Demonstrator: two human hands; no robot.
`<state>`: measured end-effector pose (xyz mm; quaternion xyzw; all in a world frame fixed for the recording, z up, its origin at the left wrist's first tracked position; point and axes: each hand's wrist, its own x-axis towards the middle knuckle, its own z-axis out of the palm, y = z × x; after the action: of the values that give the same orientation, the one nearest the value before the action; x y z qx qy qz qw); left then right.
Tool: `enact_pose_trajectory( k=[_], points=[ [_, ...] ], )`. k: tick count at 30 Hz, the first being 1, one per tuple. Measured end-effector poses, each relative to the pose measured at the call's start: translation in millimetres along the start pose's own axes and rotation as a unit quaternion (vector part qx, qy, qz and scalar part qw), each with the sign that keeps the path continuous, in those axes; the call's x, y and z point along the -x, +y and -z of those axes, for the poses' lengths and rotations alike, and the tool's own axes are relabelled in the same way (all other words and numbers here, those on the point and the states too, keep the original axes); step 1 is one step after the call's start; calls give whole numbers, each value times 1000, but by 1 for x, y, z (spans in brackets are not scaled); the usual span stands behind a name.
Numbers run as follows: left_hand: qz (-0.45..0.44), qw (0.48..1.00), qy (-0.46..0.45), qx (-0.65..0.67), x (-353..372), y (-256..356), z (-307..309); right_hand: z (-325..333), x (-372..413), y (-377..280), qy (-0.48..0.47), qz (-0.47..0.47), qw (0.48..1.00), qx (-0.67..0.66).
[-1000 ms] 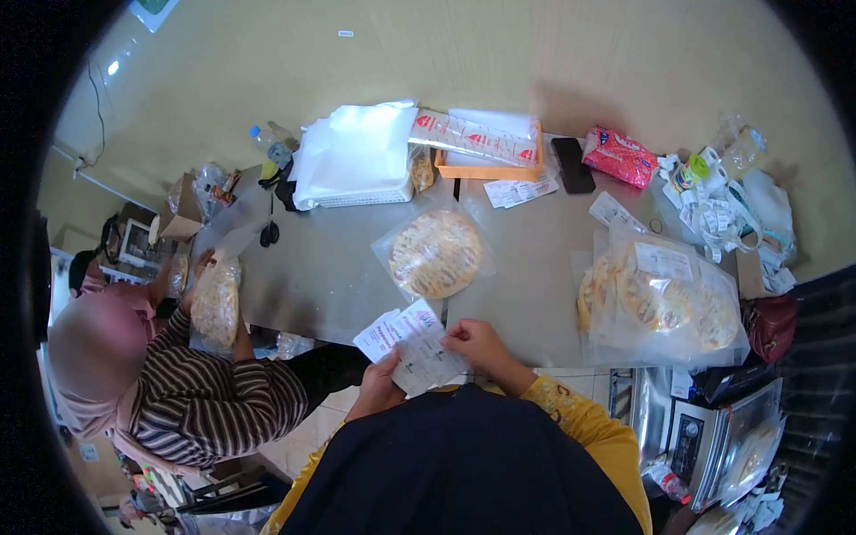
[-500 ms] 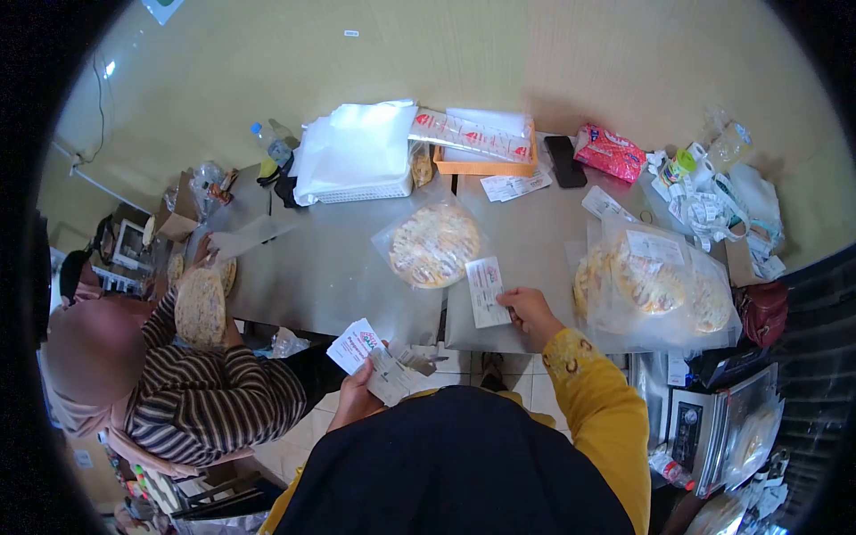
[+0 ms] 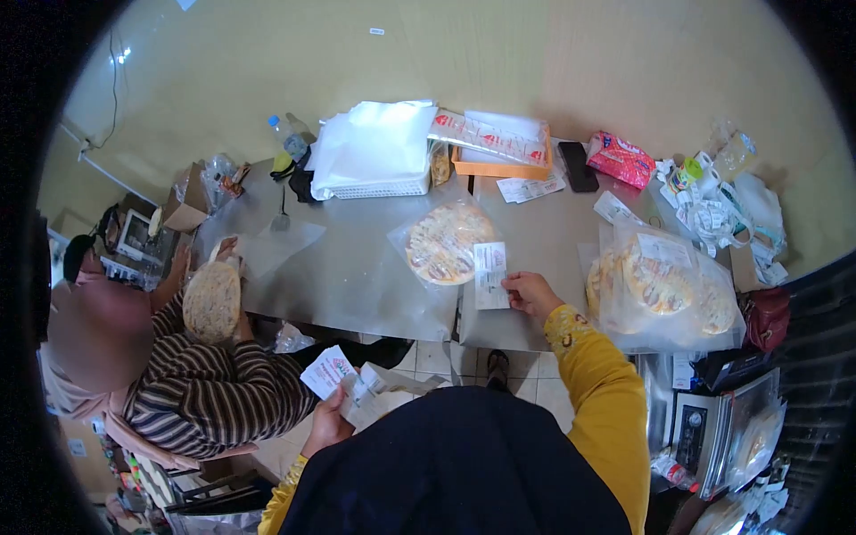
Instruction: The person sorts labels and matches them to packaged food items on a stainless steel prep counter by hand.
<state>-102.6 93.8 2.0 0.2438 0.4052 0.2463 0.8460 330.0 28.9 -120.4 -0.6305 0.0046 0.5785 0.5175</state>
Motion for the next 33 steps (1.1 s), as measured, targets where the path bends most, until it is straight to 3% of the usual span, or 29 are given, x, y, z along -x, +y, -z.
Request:
enact_pose_trajectory(
  k=[9,12,16,19,22,25,29,31,33],
  points=[
    [-1,998,24,-53,38,20,29,-81,-40,11,6,130,968,-213],
    [11,999,39,-29,42,18,36,-101,-60,11,9,146,969,-199],
    [-10,997,70,-21,45,15,47,-132,-71,3,26,139,951,-275],
    [-20,995,93,-13,47,15,51,-147,-66,-9,64,82,966,-237],
    [-30,994,108,-2,48,15,56,-140,-68,-7,51,74,978,-189],
    [-74,989,124,-4,48,16,47,-99,-89,25,-149,136,967,-152],
    [-105,982,154,39,39,7,56,-106,-15,14,-79,132,953,-261],
    [-107,979,167,52,34,6,50,-109,-9,7,-79,114,927,-349],
    [-110,978,167,56,29,4,42,-105,-55,17,-127,172,884,-415]
  ],
)
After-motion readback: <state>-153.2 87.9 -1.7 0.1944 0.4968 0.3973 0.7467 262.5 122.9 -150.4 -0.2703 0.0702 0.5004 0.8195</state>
